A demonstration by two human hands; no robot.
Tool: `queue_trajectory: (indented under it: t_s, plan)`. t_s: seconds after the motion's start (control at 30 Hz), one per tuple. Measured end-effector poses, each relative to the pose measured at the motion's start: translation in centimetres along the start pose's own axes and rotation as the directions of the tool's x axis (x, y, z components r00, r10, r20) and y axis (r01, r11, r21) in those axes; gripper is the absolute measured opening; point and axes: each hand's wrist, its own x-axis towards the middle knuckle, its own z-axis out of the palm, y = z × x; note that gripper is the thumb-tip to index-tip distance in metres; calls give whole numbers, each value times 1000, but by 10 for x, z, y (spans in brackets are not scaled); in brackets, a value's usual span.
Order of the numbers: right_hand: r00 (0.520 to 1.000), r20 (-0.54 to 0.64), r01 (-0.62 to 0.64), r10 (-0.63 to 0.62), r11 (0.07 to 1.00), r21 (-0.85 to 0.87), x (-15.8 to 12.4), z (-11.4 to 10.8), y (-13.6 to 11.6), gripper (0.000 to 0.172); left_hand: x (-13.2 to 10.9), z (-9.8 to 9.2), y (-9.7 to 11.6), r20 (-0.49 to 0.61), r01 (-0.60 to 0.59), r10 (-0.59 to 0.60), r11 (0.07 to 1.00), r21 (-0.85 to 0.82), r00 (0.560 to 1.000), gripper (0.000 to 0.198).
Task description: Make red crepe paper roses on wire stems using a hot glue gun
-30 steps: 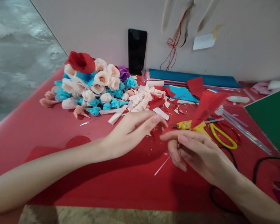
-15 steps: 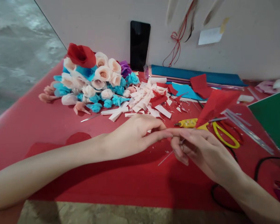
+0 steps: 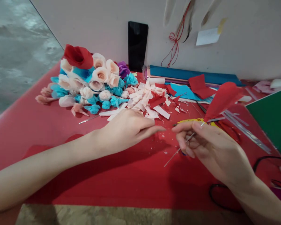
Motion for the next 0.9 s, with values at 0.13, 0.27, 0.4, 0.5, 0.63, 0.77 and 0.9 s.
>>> queue_trajectory:
  t_s: [0.13, 0.27, 0.4, 0.5, 0.63, 0.77, 0.9]
  plan:
    - [999, -11, -31, 30, 998, -54, -1, 0, 3, 29, -3, -2, 7, 122, 105, -100, 994, -39, 988, 26]
    - [999, -51, -29, 20, 983, -179, -1, -1, 8, 29, -4, -6, 18, 245, 74, -46, 992, -106, 968, 8]
    - [1000, -30, -1, -6, 978, -210, -2, 2, 11, 30, -6, -1, 24, 200, 51, -37, 996, -67, 979, 25]
    - [997, 18, 74, -72, 972, -222, -3, 5, 13, 29, -9, 6, 25, 104, 5, -3, 1000, -17, 995, 30]
    - [989, 10, 140, -144, 937, -321, -4, 6, 15, 29, -9, 9, 24, 111, -1, 3, 1000, -15, 994, 33]
    - [986, 0, 153, -167, 902, -403, -5, 5, 15, 29, -7, 8, 21, 162, 3, 6, 998, -58, 987, 33]
    - [986, -17, 147, -168, 902, -406, -4, 3, 15, 30, -5, 8, 20, 155, 2, 5, 999, -48, 988, 32]
